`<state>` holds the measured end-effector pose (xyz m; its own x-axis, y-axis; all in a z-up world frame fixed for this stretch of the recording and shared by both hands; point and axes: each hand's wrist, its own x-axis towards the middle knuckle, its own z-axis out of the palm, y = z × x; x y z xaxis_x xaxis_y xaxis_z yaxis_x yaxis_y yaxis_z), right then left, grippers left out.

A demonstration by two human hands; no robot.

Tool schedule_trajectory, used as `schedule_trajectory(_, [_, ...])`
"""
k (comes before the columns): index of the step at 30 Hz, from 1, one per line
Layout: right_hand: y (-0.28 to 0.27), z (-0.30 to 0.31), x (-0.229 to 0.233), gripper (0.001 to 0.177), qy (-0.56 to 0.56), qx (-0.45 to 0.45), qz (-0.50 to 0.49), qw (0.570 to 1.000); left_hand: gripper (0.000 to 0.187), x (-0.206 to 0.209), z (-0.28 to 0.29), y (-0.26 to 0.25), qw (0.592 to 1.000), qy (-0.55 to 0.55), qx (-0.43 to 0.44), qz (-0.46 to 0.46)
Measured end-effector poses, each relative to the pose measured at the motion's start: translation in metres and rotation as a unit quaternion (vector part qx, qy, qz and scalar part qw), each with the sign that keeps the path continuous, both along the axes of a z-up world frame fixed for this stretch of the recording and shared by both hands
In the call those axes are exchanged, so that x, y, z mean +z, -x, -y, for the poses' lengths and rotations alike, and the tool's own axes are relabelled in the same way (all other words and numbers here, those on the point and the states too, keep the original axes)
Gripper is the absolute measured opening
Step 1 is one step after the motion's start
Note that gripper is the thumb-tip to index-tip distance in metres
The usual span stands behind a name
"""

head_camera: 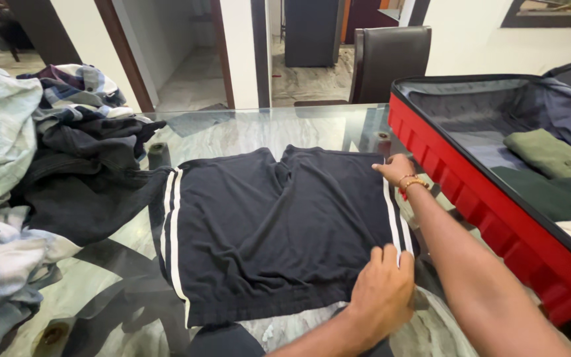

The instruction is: The person folds black shorts and green shorts on a glass table and places them into an open suitcase.

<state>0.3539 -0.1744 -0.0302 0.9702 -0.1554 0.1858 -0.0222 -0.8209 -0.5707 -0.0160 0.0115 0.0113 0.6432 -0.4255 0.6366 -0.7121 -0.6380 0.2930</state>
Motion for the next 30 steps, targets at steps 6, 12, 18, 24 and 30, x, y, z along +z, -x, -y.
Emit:
schedule_trajectory(6, [-0.057,-0.008,-0.019,0.064,-0.045,-0.066,0.031,0.996,0.035,-0.023,0.008,-0.001,0.996,0.052,-0.060,-0.035])
schedule_trajectory(12, [-0.076,0.013,-0.011,0.044,-0.133,-0.040,0.015,0.990,0.030,-0.007,0.004,0.012,0.944,0.249,-0.124,-0.179])
schedule_trajectory(18, [-0.074,0.047,0.018,0.035,-0.032,0.031,0.106,0.993,0.026,0.034,-0.020,0.020,0.950,0.264,-0.077,-0.147])
schedule_trajectory(24, [-0.041,0.017,0.111,0.040,-0.004,0.056,0.158,0.986,0.018,0.071,-0.065,0.030,0.945,0.323,-0.007,-0.059])
schedule_trajectory(30, [-0.010,-0.077,0.201,0.034,-0.039,0.120,0.184,0.975,0.017,0.089,-0.095,0.045,0.896,0.436,0.057,-0.062])
